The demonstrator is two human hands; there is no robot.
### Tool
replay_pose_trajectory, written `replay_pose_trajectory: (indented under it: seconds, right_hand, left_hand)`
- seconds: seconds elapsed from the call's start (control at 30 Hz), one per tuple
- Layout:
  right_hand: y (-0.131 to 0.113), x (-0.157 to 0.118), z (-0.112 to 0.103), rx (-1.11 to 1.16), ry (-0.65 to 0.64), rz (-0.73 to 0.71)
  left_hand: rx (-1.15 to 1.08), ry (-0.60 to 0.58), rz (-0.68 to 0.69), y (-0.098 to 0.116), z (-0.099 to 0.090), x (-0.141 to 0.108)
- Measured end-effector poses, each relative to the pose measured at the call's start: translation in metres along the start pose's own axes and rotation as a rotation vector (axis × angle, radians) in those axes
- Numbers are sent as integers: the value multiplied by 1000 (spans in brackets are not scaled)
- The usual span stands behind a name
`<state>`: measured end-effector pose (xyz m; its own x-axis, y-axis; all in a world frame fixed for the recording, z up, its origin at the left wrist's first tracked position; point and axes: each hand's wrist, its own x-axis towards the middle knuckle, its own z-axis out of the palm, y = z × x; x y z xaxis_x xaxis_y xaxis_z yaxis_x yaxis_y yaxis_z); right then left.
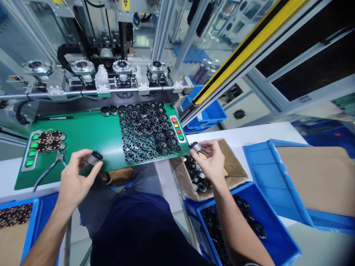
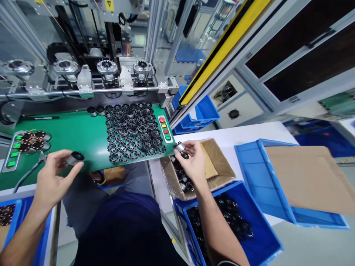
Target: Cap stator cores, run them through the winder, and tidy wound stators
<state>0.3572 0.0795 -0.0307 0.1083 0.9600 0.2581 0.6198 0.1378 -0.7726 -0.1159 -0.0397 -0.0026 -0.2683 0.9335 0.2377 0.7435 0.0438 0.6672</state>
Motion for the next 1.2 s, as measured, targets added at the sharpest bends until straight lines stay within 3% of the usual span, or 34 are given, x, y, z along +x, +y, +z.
replay_pose_trajectory:
  seconds: [0.1,0.23,0.43,0.57,0.7,0.77,0.83,0.9,0.97,1.07,1.13,1.2]
  right_hand:
    - [-9,-3,-8,-21,31,-42]
    - [-6,-9,-7,4,54,-32]
    - [22,-11,15,-39,26,-3]
    - [28,-8,15,-45,28,15]
    - [14,4,4,-16,-4,8]
    - [-7,15,-4,3,15,-13]
    - [-38,32,-10,60,16,-67]
    - [-77,55,-10,124,-64,-160]
    - [-122,83,-3,161,-214,-270]
    - [-188,131,26,165,-424,-408]
    - [-232,164,60,164,-523,-485]
    - [-273,194,106,134,-609,-563]
  left_hand:
    - [39,-3,-4,5,-5,2]
    - [-131,43,-97,1,5,0]
    - [221,22,106,-6,24,-2]
    - [277,82,93,-6,22,-6]
    - [211,-42,-19,-5,6,2]
    - [90,-56,-175,-3,-12,17]
    - [-58,16,-293,0,-36,39]
    - [-149,117,-299,2,-66,67]
    - [-145,175,-220,4,-100,100]
    - [111,202,-42,9,-153,161]
    - [400,190,61,10,-181,206]
    - [590,160,101,4,-198,252]
